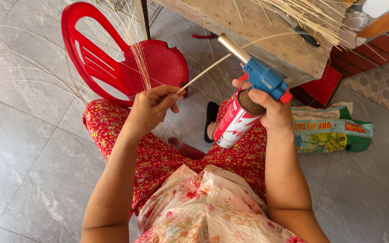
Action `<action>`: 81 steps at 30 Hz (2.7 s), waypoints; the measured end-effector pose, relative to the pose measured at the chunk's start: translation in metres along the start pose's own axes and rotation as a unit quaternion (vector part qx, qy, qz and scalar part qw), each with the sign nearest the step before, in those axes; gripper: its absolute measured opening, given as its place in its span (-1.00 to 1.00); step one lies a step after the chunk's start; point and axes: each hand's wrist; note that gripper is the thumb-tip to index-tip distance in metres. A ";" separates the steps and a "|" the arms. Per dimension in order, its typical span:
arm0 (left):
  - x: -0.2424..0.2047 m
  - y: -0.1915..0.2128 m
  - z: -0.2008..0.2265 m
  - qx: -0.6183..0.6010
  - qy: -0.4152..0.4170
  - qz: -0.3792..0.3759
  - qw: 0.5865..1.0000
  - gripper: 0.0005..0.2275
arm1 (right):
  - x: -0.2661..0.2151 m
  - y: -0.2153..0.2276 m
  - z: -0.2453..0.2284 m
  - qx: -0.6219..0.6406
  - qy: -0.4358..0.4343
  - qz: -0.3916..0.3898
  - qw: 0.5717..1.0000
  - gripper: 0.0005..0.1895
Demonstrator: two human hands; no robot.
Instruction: The person sits on a red plastic chair and uses a handheld blowtorch to heat thin wooden sticks held in their left hand. They repeatedly pass the flame along the length of the sticks, rotating them to ensure even heating.
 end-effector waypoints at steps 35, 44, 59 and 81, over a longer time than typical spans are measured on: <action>-0.010 0.039 -0.003 0.078 0.050 -0.056 0.994 -0.81 | -0.014 0.021 0.042 0.157 -0.018 0.082 0.984 -0.54; -0.033 0.189 -0.026 0.275 0.153 -0.048 0.948 -0.73 | -0.011 0.067 0.020 0.123 0.048 0.168 0.977 -0.54; -0.103 0.264 -0.041 0.386 0.135 0.131 0.903 -0.70 | -0.026 0.068 0.013 0.081 0.053 0.159 0.983 -0.49; -0.013 0.015 -0.036 0.120 0.121 -0.135 0.976 -0.77 | -0.023 0.046 0.005 0.077 0.073 0.125 0.987 -0.47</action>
Point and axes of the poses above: each hand's wrist, its own x-axis towards the middle knuckle, its own y-axis out of the back of the hand, z = x × y, and after that the axes turned 9 degrees about -x, right-handed
